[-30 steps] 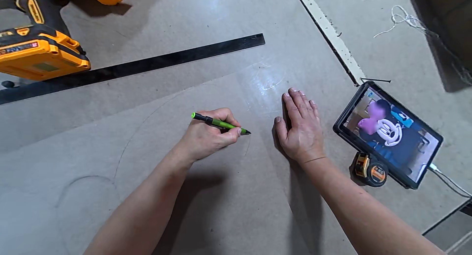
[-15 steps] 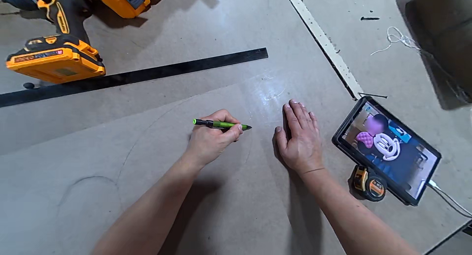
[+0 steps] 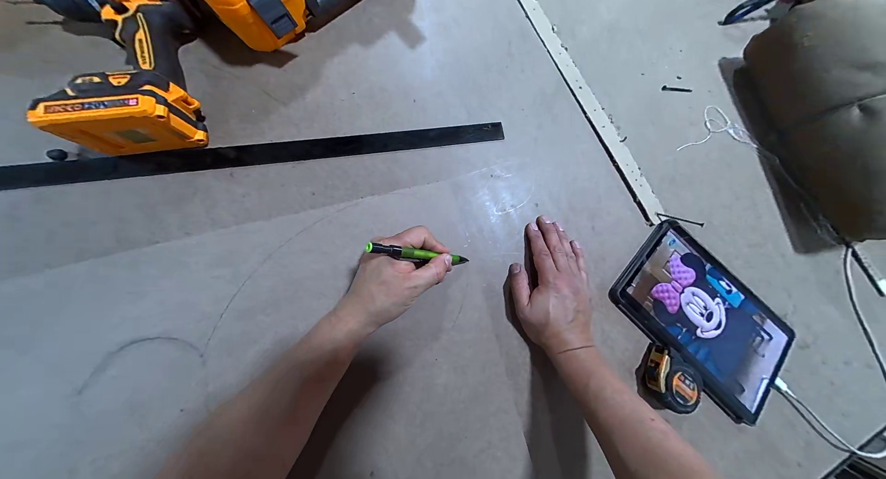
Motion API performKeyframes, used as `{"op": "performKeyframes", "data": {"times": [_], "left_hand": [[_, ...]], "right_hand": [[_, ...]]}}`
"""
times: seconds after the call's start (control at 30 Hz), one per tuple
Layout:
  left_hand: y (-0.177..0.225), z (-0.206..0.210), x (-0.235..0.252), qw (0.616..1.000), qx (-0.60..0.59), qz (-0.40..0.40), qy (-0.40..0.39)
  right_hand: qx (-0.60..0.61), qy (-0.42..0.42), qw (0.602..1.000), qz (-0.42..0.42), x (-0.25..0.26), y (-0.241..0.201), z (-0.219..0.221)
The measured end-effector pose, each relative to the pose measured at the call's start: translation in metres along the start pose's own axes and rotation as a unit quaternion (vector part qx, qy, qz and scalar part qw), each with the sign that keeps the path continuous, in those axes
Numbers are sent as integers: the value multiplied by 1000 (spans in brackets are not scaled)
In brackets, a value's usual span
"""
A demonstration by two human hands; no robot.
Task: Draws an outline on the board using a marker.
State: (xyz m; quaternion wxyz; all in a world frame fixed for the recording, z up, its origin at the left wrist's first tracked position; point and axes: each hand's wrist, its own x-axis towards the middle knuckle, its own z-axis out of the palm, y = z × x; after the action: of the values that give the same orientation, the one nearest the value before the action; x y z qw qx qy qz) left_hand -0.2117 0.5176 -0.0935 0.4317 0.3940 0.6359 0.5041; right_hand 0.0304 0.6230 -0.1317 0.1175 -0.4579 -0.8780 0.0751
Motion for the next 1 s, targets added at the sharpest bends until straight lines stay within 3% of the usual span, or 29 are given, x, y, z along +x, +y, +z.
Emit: {"op": "performKeyframes", "data": {"times": [0.13,0.37,0.53,0.7,0.83,0.9,1.0], "left_hand": [[1,8,0,997,-15,-9,71],[-1,-2,1,1000,17,-9,-6],[-2,9,1,996,-18,4,91],[-2,3,1,999,11,-5,47],[2,9,1,994,-6,-16,107],[1,3,-1,998,9,-17,60],[-1,-14,1,995,37,11,-93]], "right_hand": [[-1,2,1000,0,0,0,0],[-6,0,1000,1,0,0,1],[-4,3,1000,-3,-2,0,2],[-8,6,1000,-5,-2,1,2],[-9,3,1000,-6,-2,0,1],[-8,0,1000,-4,-3,0,0],[-5,-6,1000,-7,-1,0,-2]]}}
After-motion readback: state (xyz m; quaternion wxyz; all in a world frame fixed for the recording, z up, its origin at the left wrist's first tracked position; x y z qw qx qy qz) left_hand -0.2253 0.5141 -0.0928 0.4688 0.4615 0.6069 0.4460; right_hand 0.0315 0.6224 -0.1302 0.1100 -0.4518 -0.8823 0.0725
